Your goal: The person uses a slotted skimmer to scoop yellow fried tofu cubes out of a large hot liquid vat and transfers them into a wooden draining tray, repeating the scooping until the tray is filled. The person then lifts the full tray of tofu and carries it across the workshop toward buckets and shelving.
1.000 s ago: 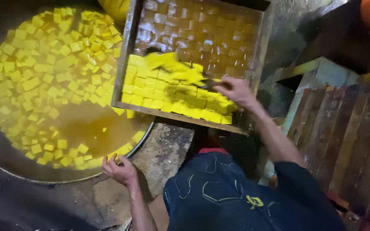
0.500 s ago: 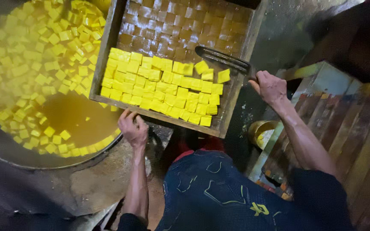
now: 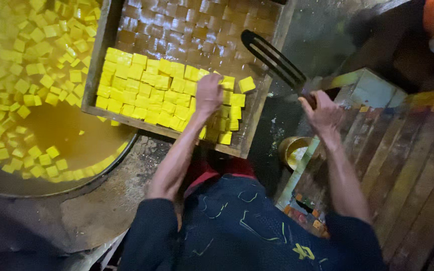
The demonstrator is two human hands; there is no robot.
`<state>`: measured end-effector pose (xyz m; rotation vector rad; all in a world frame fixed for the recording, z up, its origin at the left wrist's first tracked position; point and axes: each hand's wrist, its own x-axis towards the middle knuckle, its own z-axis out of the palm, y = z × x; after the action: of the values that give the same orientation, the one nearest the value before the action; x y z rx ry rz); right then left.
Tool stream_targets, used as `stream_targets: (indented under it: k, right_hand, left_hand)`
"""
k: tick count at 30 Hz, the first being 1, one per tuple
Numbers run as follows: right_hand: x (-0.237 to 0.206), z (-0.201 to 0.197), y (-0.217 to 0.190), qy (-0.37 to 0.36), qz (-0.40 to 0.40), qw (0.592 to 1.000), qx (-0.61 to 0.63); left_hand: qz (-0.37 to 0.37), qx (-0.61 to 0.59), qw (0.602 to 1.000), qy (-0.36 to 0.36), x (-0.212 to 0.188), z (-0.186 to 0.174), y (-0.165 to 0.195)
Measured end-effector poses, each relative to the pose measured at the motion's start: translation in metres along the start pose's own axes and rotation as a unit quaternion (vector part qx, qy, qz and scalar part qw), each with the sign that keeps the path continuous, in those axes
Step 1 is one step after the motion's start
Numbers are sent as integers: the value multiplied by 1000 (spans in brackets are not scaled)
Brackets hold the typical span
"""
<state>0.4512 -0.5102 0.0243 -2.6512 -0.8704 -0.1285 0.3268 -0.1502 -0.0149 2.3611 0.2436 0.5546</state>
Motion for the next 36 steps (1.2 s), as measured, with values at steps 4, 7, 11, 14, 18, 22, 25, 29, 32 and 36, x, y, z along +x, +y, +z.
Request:
stream_targets:
  k: [4,7,11,14,18,22,25,29,32,36]
  right_hand:
    - [-39,6,-5,54,74,994,58]
    - [-71,-1,-13,47,151,983,93]
    - [-101,-21,-11,29,201,977,73]
    - [-102,-32,-5,23,167,985,29]
    - [-63,-28,-6,6,29,1000,-5]
    - [10,6,-25,-54,-122,978,-158]
    - [38,17,-42,-35,-255,953,-158]
    - [56,16,-77,-61,-142,988,9]
    - [67,45,-148,-20,-75,991,113]
    - [45,112,-284,-159,26,918,363]
  left_hand:
    - [157,19,986,-50,28,54,35]
    - [211,149,961,-102,34,70,46]
    - [107,211,963,-129,37,56,32]
    - [57,150,979,-125,34,30,6]
    - [117,155,972,-135,3,1,-23]
    - [215,267,931,-124,-72,-19,-26]
    - [145,82,977,-133,-147,-55,-31]
    - [-143,110,981,75,-233,-133,-71]
    - [-310,182,914,187,-291,-195,-106]
    - [-416,198,855,237,-342,-254,-139]
